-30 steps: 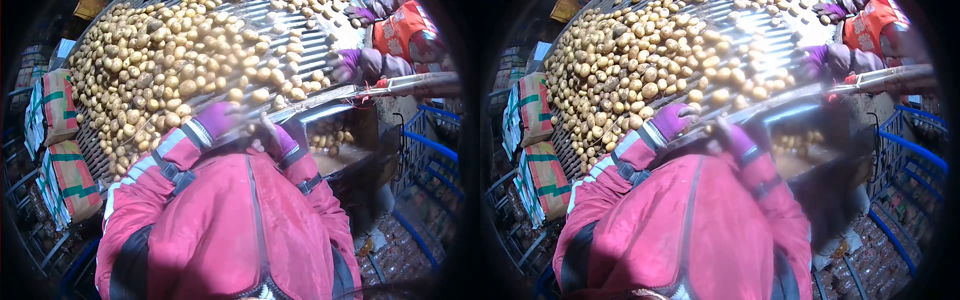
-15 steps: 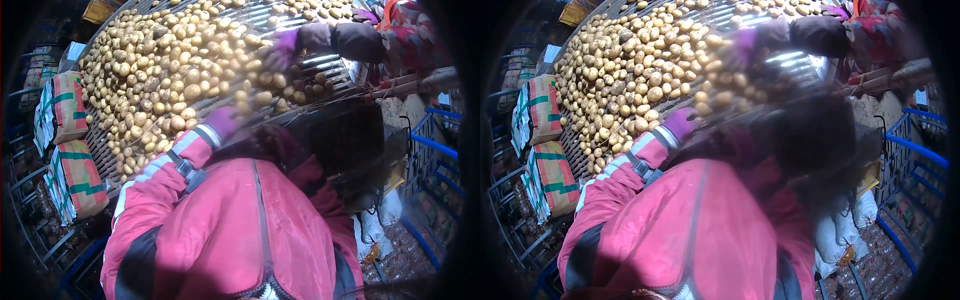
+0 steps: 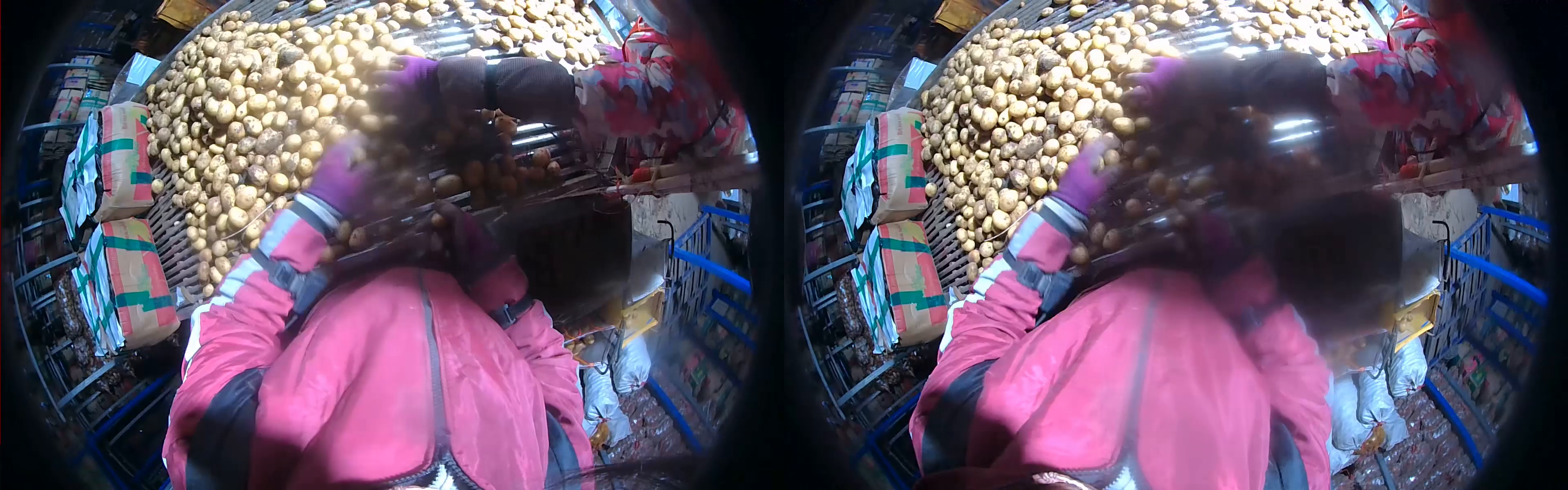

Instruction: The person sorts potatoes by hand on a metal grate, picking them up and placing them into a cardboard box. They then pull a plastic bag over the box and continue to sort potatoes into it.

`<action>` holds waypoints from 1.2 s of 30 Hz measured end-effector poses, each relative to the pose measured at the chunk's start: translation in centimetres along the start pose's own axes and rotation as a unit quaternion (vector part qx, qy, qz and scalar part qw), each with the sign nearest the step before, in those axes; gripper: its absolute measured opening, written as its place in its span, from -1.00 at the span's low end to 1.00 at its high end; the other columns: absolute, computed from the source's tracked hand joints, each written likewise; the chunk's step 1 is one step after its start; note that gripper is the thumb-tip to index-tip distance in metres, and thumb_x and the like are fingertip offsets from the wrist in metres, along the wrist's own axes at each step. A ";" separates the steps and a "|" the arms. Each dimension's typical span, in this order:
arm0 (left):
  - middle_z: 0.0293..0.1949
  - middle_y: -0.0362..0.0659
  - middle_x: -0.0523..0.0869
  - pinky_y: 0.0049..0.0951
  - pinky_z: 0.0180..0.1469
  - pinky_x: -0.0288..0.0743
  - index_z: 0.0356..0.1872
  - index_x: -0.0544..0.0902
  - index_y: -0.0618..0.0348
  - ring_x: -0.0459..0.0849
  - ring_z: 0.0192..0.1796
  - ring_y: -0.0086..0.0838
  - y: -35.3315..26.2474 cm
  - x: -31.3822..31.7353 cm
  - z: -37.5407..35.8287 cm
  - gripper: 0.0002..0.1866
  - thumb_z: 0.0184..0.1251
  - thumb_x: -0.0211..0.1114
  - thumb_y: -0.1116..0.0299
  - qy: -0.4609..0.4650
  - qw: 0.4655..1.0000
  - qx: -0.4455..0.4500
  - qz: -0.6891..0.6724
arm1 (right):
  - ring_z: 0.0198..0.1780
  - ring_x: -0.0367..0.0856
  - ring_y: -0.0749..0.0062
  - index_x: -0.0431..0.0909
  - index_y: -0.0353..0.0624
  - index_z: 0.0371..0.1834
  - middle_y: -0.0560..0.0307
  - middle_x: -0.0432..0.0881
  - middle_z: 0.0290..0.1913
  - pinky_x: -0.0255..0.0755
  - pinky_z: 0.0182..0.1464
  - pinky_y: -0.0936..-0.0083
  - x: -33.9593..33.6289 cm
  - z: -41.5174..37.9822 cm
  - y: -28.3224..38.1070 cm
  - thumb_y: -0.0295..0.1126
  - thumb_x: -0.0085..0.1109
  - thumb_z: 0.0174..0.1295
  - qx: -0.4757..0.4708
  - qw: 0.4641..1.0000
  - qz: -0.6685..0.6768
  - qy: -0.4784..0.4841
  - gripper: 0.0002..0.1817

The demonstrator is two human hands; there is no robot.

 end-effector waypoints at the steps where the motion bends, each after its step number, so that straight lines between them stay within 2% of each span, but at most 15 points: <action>1: 0.21 0.12 0.61 -0.10 0.34 0.41 0.14 0.63 0.21 0.56 0.26 -0.01 4.0 -2.0 0.7 -0.43 0.25 0.39 0.01 -0.073 0.991 -0.108 -0.029 | -0.28 0.56 0.50 0.53 -0.28 0.20 0.14 0.63 -0.19 0.60 -0.13 0.52 0.5 -0.5 0.6 -0.25 0.01 0.49 0.004 1.000 -0.001 0.000 -0.62; 3: 0.30 0.11 0.53 -0.05 0.49 0.22 0.09 0.63 0.22 0.43 0.37 0.07 11.7 -2.5 1.3 -0.45 0.27 0.33 -0.03 -0.212 0.963 -0.075 0.148 | -0.29 0.56 0.52 0.53 -0.26 0.20 0.15 0.63 -0.20 0.59 -0.12 0.53 1.7 -1.3 1.5 -0.25 0.00 0.49 0.016 1.000 0.001 -0.001 -0.63; 5: 0.39 0.12 0.46 -0.01 0.57 0.07 0.21 0.58 0.21 0.28 0.48 0.14 12.6 -0.6 2.3 -0.41 0.32 0.28 -0.03 -0.216 0.934 -0.023 0.284 | -0.29 0.55 0.54 0.54 -0.24 0.20 0.17 0.63 -0.20 0.59 -0.12 0.54 2.6 -1.7 2.4 -0.26 0.00 0.48 0.012 1.000 -0.008 -0.010 -0.64; 7: 0.44 0.07 0.39 0.09 0.58 -0.01 0.25 0.59 0.04 0.22 0.52 0.03 10.6 3.1 3.2 -0.46 0.36 0.19 -0.03 -0.093 0.948 -0.044 0.302 | -0.30 0.54 0.56 0.54 -0.22 0.20 0.19 0.63 -0.21 0.58 -0.12 0.55 3.1 -1.5 3.2 -0.27 -0.01 0.48 -0.004 0.999 -0.027 -0.029 -0.64; 8: 0.41 0.03 0.42 0.15 0.54 0.06 0.22 0.60 0.00 0.29 0.47 0.00 7.6 5.1 2.7 -0.46 0.33 0.20 -0.06 -0.147 0.932 0.028 0.330 | -0.29 0.53 0.57 0.55 -0.23 0.18 0.19 0.62 -0.21 0.57 -0.13 0.56 2.9 -1.2 3.2 -0.28 0.00 0.48 -0.018 0.998 -0.037 -0.048 -0.65; 10: 0.44 0.04 0.39 0.16 0.51 0.11 0.42 0.44 -0.02 0.28 0.51 -0.05 0.4 5.2 3.4 -0.34 0.34 0.21 -0.05 0.118 0.945 -0.063 0.299 | -0.27 0.53 0.59 0.56 -0.23 0.14 0.20 0.61 -0.20 0.54 -0.16 0.57 1.3 -0.1 2.9 -0.29 0.02 0.46 -0.047 0.996 -0.046 -0.061 -0.67; 13: 0.39 0.05 0.44 0.08 0.46 0.24 0.40 0.47 -0.07 0.34 0.48 -0.09 -2.4 8.3 0.4 -0.40 0.35 0.23 0.03 -0.008 0.951 0.151 0.270 | -0.30 0.51 0.62 0.57 -0.24 0.14 0.21 0.60 -0.24 0.50 -0.24 0.61 0.6 0.3 2.3 -0.27 0.01 0.47 -0.066 0.992 -0.060 -0.085 -0.66; 16: 0.36 0.06 0.48 -0.02 0.43 0.32 0.34 0.53 -0.06 0.39 0.44 -0.08 -1.3 9.0 0.9 -0.46 0.35 0.24 0.07 0.078 0.989 0.125 0.010 | -0.37 0.48 0.67 0.57 -0.24 0.16 0.24 0.59 -0.31 0.42 -0.32 0.67 3.7 -1.0 4.5 -0.25 -0.03 0.50 -0.061 0.996 -0.052 -0.041 -0.65; 18: 0.38 0.10 0.48 -0.05 0.39 0.39 0.33 0.52 0.05 0.47 0.39 -0.01 -0.1 6.4 2.7 -0.42 0.29 0.33 0.14 0.022 0.968 0.192 0.161 | -0.40 0.45 0.70 0.57 -0.23 0.17 0.28 0.57 -0.35 0.36 -0.35 0.72 4.1 -1.5 5.0 -0.26 -0.06 0.52 -0.064 0.996 -0.050 -0.025 -0.64; 20: 0.42 0.09 0.45 -0.05 0.42 0.34 0.37 0.48 0.09 0.44 0.41 -0.01 2.6 4.0 5.7 -0.37 0.29 0.32 0.11 -0.034 0.955 0.164 0.246 | -0.43 0.42 0.72 0.57 -0.22 0.19 0.31 0.54 -0.39 0.32 -0.37 0.74 2.4 -1.5 4.2 -0.28 -0.09 0.54 -0.077 0.992 -0.081 -0.050 -0.65; 23: 0.51 0.01 0.35 -0.03 0.55 0.08 0.50 0.35 0.03 0.23 0.56 -0.11 7.9 0.9 9.9 -0.28 0.40 0.17 -0.07 -0.114 0.954 -0.018 0.276 | -0.43 0.40 0.74 0.55 -0.22 0.23 0.33 0.50 -0.42 0.30 -0.39 0.73 1.3 -1.8 4.3 -0.30 -0.11 0.56 -0.097 0.975 -0.184 -0.082 -0.65; 24: 0.57 0.01 0.25 0.01 0.61 -0.12 0.53 0.30 0.07 0.10 0.62 -0.10 9.6 1.6 10.5 -0.21 0.41 0.11 -0.18 -0.066 0.955 -0.055 0.282 | -0.44 0.40 0.74 0.54 -0.22 0.23 0.33 0.50 -0.42 0.30 -0.39 0.73 0.9 -2.0 4.5 -0.31 -0.12 0.56 -0.110 0.965 -0.219 -0.094 -0.65; 28: 0.57 0.12 0.19 0.05 0.60 -0.08 0.51 0.31 0.16 0.09 0.61 -0.01 7.7 5.8 8.0 -0.17 0.36 0.23 -0.15 -0.047 0.951 0.055 0.301 | -0.45 0.39 0.73 0.53 -0.23 0.25 0.33 0.48 -0.43 0.32 -0.41 0.72 -2.8 -2.1 3.2 -0.31 -0.16 0.58 -0.208 0.914 -0.320 -0.135 -0.63; 31: 0.56 0.08 0.21 0.06 0.59 -0.05 0.44 0.42 0.12 0.14 0.58 0.03 2.1 4.9 5.8 -0.29 0.36 0.28 -0.03 0.092 0.983 0.041 0.155 | -0.50 0.40 0.70 0.53 -0.25 0.25 0.32 0.48 -0.45 0.32 -0.48 0.70 -3.0 -1.9 3.2 -0.32 -0.16 0.57 -0.140 0.949 -0.228 -0.165 -0.63; 36: 0.51 0.11 0.25 0.13 0.56 -0.04 0.43 0.41 0.05 0.16 0.55 0.02 13.5 -1.4 6.9 -0.21 0.17 0.38 -0.02 -0.150 0.940 -0.016 0.308 | -0.59 0.37 0.65 0.54 -0.28 0.20 0.29 0.45 -0.53 0.25 -0.60 0.64 -3.2 -0.9 2.6 -0.28 -0.16 0.58 -0.128 0.980 -0.045 -0.148 -0.62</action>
Point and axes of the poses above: each hand's wrist, its own z-axis towards the middle knuckle, its own x-axis out of the palm, y = z × x, the point moved 7 cm from there along z, towards the middle knuckle
